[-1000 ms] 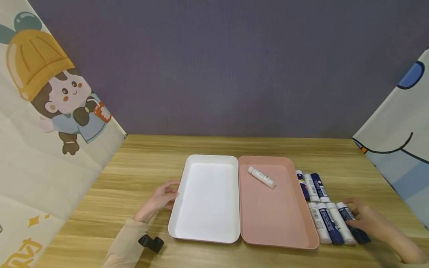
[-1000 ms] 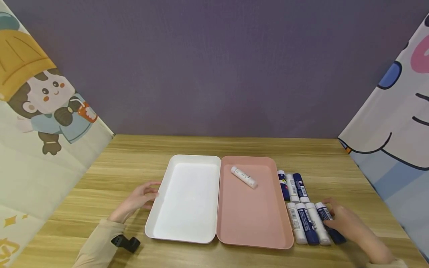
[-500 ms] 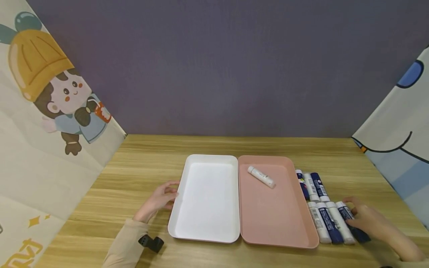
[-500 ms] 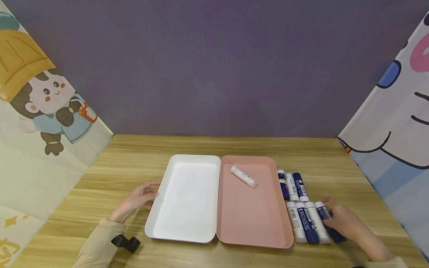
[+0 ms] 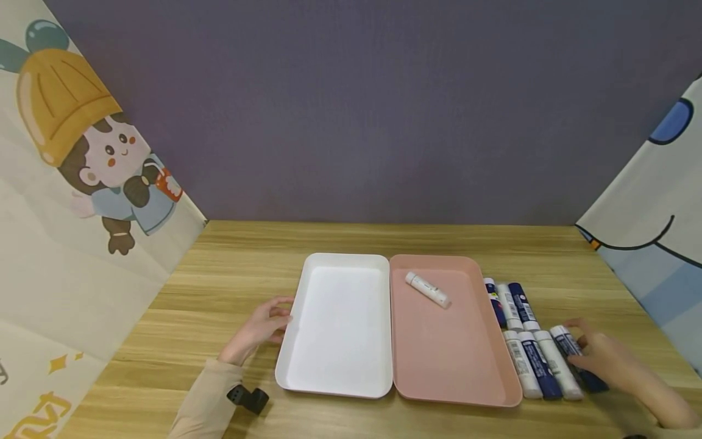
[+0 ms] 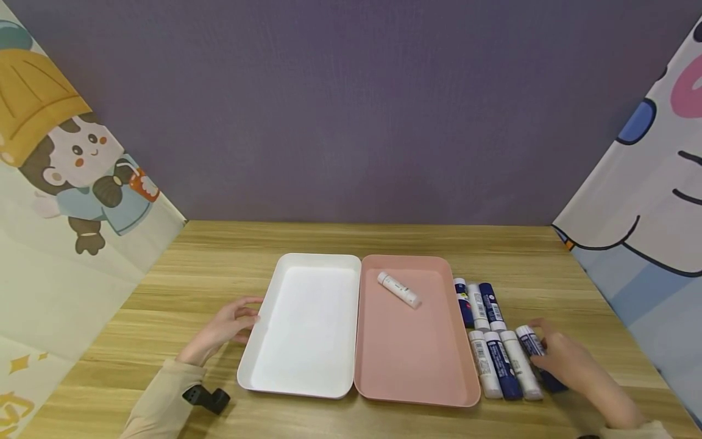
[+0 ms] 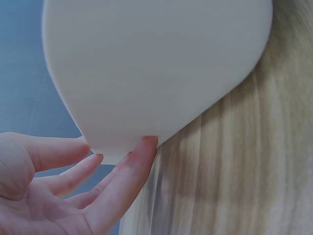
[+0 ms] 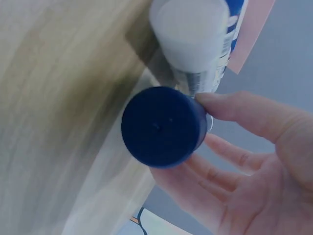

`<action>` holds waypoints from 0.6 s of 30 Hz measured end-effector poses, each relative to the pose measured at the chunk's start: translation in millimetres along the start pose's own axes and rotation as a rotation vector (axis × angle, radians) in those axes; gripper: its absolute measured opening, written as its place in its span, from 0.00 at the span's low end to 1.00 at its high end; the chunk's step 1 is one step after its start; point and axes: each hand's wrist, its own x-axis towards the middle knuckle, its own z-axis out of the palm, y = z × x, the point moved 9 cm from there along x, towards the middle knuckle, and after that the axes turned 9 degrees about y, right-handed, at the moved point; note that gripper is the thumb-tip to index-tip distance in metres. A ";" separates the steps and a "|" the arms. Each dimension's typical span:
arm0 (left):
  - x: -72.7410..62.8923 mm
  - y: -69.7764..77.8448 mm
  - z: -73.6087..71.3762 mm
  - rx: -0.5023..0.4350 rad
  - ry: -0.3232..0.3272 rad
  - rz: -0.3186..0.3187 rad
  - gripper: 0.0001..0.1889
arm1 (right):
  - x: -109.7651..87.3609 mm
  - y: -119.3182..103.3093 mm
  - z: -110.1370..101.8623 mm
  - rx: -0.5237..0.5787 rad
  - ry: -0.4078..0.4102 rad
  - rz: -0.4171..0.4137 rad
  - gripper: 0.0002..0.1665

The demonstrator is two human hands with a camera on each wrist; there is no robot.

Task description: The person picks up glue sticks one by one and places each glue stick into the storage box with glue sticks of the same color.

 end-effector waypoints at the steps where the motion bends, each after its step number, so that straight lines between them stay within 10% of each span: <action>1: 0.0 0.1 0.1 0.000 -0.001 0.000 0.22 | 0.0 -0.7 -0.7 0.003 0.000 -0.004 0.34; 18: 1.7 -2.2 -0.7 0.015 0.025 -0.017 0.21 | 5.6 -10.4 -10.8 -0.006 0.006 -0.044 0.35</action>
